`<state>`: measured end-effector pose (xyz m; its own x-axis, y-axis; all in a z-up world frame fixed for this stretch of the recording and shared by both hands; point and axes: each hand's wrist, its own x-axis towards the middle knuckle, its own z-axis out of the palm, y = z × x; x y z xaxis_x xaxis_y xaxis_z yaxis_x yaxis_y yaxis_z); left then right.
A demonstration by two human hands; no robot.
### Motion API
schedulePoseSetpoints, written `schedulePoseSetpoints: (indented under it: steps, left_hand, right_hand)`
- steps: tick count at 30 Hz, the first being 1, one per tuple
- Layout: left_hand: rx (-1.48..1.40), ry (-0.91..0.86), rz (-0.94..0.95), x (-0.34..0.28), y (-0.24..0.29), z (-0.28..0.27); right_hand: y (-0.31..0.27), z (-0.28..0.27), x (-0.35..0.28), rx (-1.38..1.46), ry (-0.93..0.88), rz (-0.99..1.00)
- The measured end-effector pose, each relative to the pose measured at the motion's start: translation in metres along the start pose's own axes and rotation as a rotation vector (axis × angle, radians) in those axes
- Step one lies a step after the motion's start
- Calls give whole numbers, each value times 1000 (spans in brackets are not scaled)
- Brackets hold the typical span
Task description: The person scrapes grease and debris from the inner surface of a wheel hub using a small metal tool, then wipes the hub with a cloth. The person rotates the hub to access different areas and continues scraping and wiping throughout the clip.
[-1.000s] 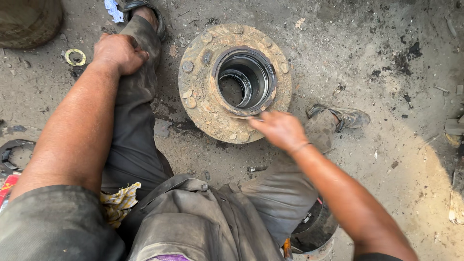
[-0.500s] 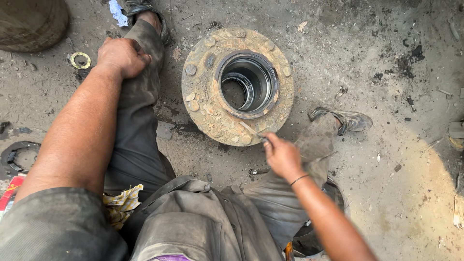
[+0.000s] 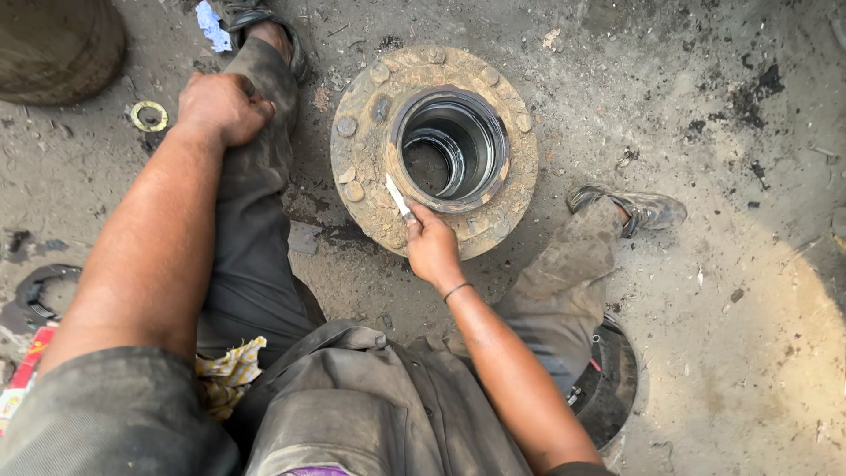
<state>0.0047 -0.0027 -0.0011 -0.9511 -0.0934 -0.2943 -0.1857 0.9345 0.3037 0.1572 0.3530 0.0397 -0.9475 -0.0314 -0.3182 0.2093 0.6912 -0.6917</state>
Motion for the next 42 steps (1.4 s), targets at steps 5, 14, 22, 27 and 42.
schedulePoseSetpoints:
  steps: [5,14,22,27,42]
  left_hand:
    - [-21,-34,3,4,-9,3]
    - [-84,-3,-30,0,-6,-1]
    - [-183,-50,-83,6,-11,-5]
    - [-198,-24,-85,-1,-6,-13]
    - [-210,-55,-73,-2,-7,-17]
  right_hand:
    - [-1,-27,-34,475,-225,405]
    - [-58,32,30,738,-103,439]
    - [-74,45,-5,917,-50,632]
    - [-103,57,58,1176,91,468]
    - [-131,54,79,1191,157,595]
